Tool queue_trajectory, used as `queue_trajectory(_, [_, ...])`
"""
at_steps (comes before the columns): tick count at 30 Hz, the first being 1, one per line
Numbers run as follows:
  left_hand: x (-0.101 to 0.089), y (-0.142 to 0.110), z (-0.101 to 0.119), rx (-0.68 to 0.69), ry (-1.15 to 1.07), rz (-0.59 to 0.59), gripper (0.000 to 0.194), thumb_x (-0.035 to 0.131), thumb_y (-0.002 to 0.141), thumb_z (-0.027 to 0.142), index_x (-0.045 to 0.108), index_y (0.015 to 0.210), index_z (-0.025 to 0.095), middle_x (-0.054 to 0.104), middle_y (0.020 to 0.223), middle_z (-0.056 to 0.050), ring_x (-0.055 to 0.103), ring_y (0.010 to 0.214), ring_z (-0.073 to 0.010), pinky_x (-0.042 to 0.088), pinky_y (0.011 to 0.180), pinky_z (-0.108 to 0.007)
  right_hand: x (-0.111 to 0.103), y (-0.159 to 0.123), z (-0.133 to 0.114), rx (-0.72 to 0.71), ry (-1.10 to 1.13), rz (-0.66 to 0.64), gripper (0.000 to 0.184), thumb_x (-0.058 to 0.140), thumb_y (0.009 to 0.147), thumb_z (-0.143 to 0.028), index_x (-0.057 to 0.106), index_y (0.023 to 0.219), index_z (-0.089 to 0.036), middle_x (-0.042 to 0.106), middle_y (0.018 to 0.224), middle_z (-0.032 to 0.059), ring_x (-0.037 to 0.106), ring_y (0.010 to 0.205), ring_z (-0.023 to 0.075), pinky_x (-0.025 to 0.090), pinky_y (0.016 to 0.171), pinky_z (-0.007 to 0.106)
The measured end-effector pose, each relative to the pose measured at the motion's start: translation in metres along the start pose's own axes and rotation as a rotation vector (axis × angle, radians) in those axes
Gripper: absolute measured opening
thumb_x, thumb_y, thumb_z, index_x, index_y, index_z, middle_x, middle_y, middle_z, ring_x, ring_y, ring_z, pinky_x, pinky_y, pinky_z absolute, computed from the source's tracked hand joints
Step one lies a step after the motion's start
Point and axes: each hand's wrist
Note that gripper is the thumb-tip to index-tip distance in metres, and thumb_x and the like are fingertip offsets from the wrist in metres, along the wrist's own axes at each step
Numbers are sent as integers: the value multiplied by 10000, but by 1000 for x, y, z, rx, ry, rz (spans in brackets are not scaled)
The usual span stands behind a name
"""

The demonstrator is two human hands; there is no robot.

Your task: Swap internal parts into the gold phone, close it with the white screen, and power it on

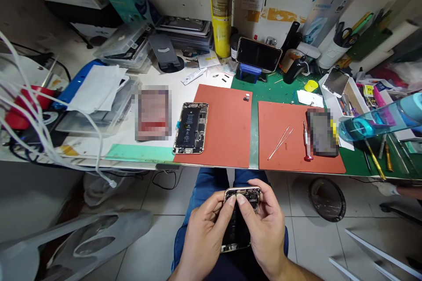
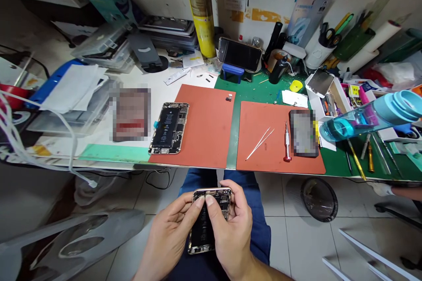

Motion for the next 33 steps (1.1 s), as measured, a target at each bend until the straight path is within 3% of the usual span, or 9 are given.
queue_trajectory(14, [-3,-8,-9,0,17,-80,366,656,1036,501,785,1269,250,835,1153,-65,803,987,-225,641,884,-262,-1,0,-4,-6,-17,-18,395,867,897,-402,711,1204,-209,765,888,24,710,710,153,606,663,242])
queue_trajectory(28, [-3,-7,-6,22,50,-62,360,615,1057,505,795,1230,245,842,1081,-51,796,885,-195,628,817,-233,-4,-1,-2,-43,-39,-19,378,846,920,-407,712,1217,-216,764,975,46,729,811,171,625,744,261])
queue_trajectory(33, [-2,-6,-10,24,37,-68,343,628,1053,479,789,1257,254,839,1122,-55,801,948,-214,634,854,-247,-3,0,-3,5,-46,-7,408,868,895,-425,710,1208,-215,764,936,38,722,768,169,621,703,258])
Point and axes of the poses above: each hand's wrist, its own y-axis towards the middle knuckle, its own x-axis out of the palm, z = x × y
